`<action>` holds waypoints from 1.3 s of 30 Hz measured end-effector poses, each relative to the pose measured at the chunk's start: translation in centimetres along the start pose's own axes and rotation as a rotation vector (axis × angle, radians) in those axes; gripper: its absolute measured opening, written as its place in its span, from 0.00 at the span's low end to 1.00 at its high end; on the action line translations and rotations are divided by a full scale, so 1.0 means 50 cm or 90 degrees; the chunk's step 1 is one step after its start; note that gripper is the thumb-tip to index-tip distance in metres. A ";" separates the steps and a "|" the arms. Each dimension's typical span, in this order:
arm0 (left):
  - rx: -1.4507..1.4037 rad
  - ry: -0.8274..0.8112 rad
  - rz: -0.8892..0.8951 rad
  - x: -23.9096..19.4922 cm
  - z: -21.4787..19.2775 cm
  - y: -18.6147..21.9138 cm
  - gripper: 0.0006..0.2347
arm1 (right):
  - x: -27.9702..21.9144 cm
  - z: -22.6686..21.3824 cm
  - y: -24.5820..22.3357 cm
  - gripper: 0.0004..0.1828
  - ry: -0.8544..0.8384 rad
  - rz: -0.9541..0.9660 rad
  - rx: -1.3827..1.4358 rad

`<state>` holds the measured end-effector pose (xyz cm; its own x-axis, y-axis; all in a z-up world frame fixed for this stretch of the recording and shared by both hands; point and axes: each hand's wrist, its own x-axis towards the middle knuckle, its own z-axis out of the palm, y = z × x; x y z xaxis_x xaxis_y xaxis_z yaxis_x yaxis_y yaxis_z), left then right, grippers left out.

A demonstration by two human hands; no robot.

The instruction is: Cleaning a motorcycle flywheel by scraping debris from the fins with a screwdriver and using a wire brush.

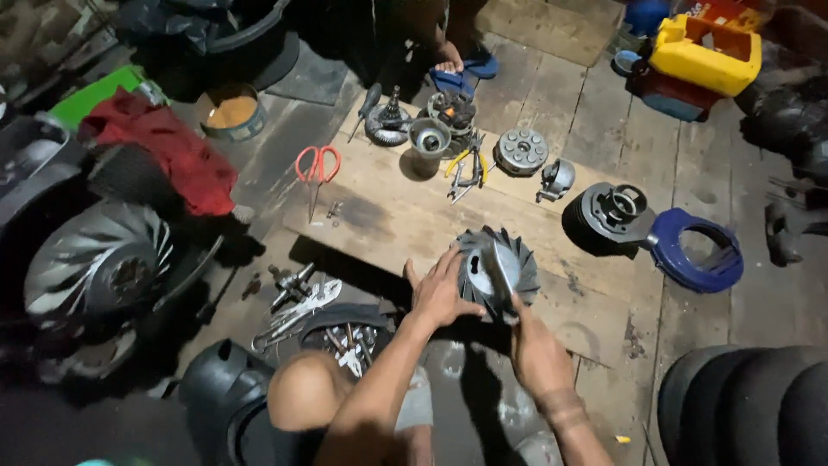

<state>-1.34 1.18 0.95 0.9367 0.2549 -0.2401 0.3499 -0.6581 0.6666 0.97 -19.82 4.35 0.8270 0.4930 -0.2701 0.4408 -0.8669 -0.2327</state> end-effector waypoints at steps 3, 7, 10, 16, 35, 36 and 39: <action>0.067 0.023 0.015 0.024 0.046 -0.033 0.50 | -0.033 0.026 0.035 0.36 -0.044 0.056 0.030; 0.131 0.064 0.027 0.039 0.070 -0.048 0.52 | 0.007 0.030 0.021 0.34 0.037 -0.023 0.042; 0.129 0.072 0.031 0.039 0.065 -0.043 0.52 | 0.096 0.023 -0.025 0.33 0.007 0.027 0.058; 0.103 0.065 0.015 0.035 0.064 -0.036 0.48 | 0.135 -0.005 -0.057 0.26 0.045 0.009 0.137; 0.077 0.033 0.003 0.030 0.054 -0.031 0.51 | -0.060 -0.029 0.033 0.31 -0.048 0.122 0.057; 0.084 0.032 -0.005 0.030 0.053 -0.030 0.50 | -0.043 -0.017 0.033 0.31 -0.041 0.108 0.092; 0.098 0.034 -0.006 0.035 0.056 -0.026 0.50 | 0.013 -0.013 0.013 0.31 0.002 0.067 0.111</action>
<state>-0.15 0.51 -2.32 0.9331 0.2955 -0.2049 0.3595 -0.7553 0.5479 2.05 -20.10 4.64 0.8665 0.3997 -0.2990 0.2848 -0.8878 -0.3616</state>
